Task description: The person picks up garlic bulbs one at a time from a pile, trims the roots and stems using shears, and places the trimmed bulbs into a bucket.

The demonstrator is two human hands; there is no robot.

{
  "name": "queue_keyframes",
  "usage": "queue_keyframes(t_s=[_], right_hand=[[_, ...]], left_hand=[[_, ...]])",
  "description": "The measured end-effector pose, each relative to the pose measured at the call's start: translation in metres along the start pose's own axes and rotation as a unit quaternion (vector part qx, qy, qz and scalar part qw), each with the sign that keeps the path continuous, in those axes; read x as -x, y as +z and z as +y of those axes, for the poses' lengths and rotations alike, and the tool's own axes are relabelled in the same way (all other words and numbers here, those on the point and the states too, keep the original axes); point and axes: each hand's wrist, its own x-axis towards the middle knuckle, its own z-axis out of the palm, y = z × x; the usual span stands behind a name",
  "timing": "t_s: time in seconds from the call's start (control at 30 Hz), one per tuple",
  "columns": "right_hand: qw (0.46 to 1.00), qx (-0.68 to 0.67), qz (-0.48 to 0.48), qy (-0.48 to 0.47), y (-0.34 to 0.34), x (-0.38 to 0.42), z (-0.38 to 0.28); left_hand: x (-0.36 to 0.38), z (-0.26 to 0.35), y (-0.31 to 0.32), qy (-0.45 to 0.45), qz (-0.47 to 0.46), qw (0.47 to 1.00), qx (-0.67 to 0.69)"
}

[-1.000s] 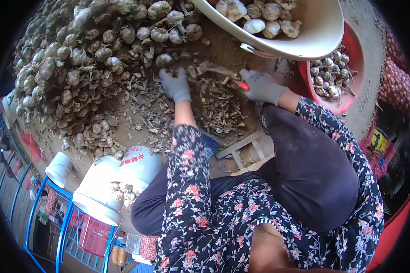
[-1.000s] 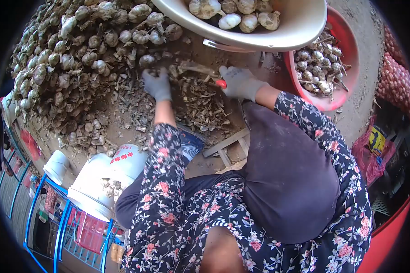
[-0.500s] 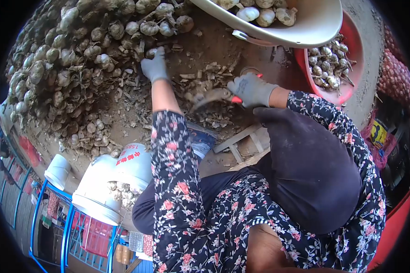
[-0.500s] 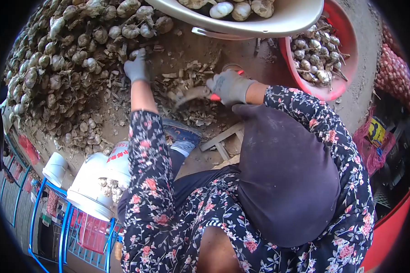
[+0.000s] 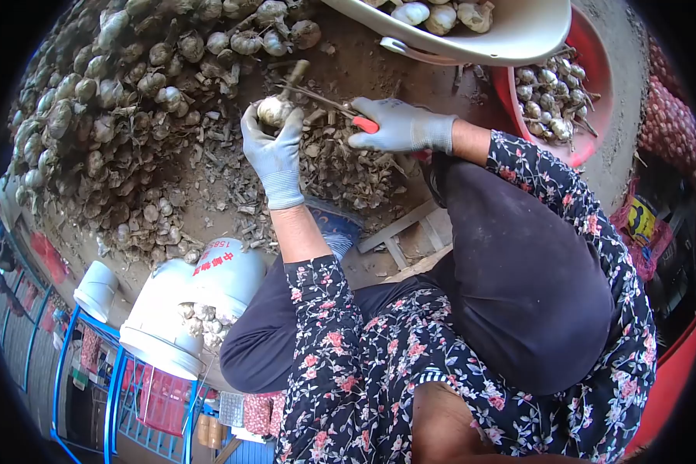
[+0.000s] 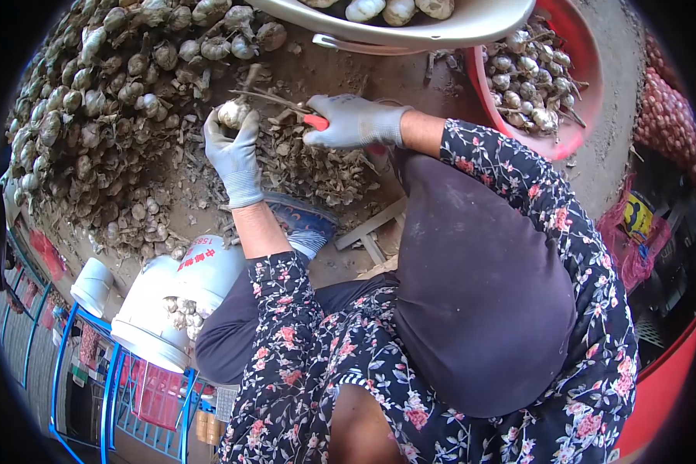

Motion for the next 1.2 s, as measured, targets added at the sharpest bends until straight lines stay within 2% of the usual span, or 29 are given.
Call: queue_keyframes(t_s=[0.03, 0.07, 0.1, 0.17, 0.23, 0.3, 0.37, 0.43, 0.5, 0.53, 0.57, 0.63, 0.7, 0.77, 0.83, 0.9, 0.93, 1.0, 1.1, 1.2], right_hand=[[1.0, 0.002, 0.0, -0.015, -0.001, 0.0, -0.001], [0.997, -0.025, 0.049, -0.051, 0.001, 0.002, 0.0], [0.997, -0.025, 0.05, -0.048, 0.002, 0.004, 0.001], [0.998, -0.055, 0.008, -0.009, 0.004, 0.007, 0.001], [0.999, -0.032, 0.011, -0.005, 0.0, 0.015, 0.004], [1.0, -0.013, 0.01, 0.0, 0.0, 0.017, 0.003], [0.995, 0.017, 0.094, -0.002, -0.004, 0.017, 0.002], [0.994, 0.062, 0.081, 0.026, -0.009, 0.013, -0.005], [0.952, 0.242, 0.17, -0.08, -0.014, 0.014, -0.013], [0.939, 0.315, 0.125, -0.057, -0.019, 0.011, -0.02], [0.939, 0.314, 0.127, -0.057, -0.02, 0.01, -0.021], [0.911, 0.388, 0.135, -0.034, -0.018, 0.012, -0.023], [0.908, 0.395, 0.134, -0.033, -0.016, 0.013, -0.023], [0.905, 0.403, 0.133, -0.029, -0.014, 0.014, -0.023], [0.921, 0.367, 0.121, -0.038, -0.012, 0.016, -0.022], [0.924, 0.367, 0.096, -0.036, -0.018, 0.019, -0.023], [0.926, 0.368, 0.07, -0.036, -0.021, 0.02, -0.024], [0.923, 0.371, 0.085, -0.052, -0.026, 0.022, -0.022], [0.915, 0.373, 0.125, -0.087, -0.028, 0.023, -0.016], [0.915, 0.392, 0.074, -0.058, -0.03, 0.025, -0.019]], left_hand=[[0.001, 0.005, 0.001, 0.036, -0.019, 0.998, -0.053], [0.004, 0.009, 0.003, 0.026, -0.019, 0.999, -0.026], [0.005, 0.012, 0.004, 0.026, -0.022, 0.999, -0.024], [0.004, 0.014, 0.004, -0.019, 0.006, 0.983, 0.182], [-0.003, 0.014, 0.002, -0.014, 0.005, 0.972, 0.233], [-0.008, 0.012, -0.001, 0.013, -0.019, 0.979, 0.203], [-0.007, 0.025, 0.0, 0.027, -0.008, 0.987, 0.161], [-0.007, 0.033, -0.002, 0.047, -0.001, 0.997, -0.06], [-0.004, 0.039, -0.005, 0.052, -0.007, 0.992, -0.115], [-0.002, 0.043, -0.008, 0.064, -0.017, 0.986, -0.153], [-0.001, 0.045, -0.009, 0.077, -0.027, 0.978, -0.191], [-0.002, 0.041, -0.012, 0.101, -0.038, 0.977, -0.182], [-0.001, 0.035, -0.012, 0.093, -0.062, 0.979, -0.168], [0.002, 0.029, -0.011, 0.11, -0.06, 0.97, -0.208], [0.005, 0.026, -0.012, 0.081, -0.088, 0.989, -0.083], [0.005, 0.027, -0.015, 0.067, -0.101, 0.991, -0.064], [0.003, 0.03, -0.017, 0.03, -0.115, 0.991, -0.055], [0.001, 0.037, -0.021, -0.041, -0.144, 0.989, -0.007], [-0.006, 0.039, -0.025, -0.032, -0.181, 0.983, -0.023], [-0.007, 0.048, -0.023, -0.007, -0.21, 0.976, -0.059]])
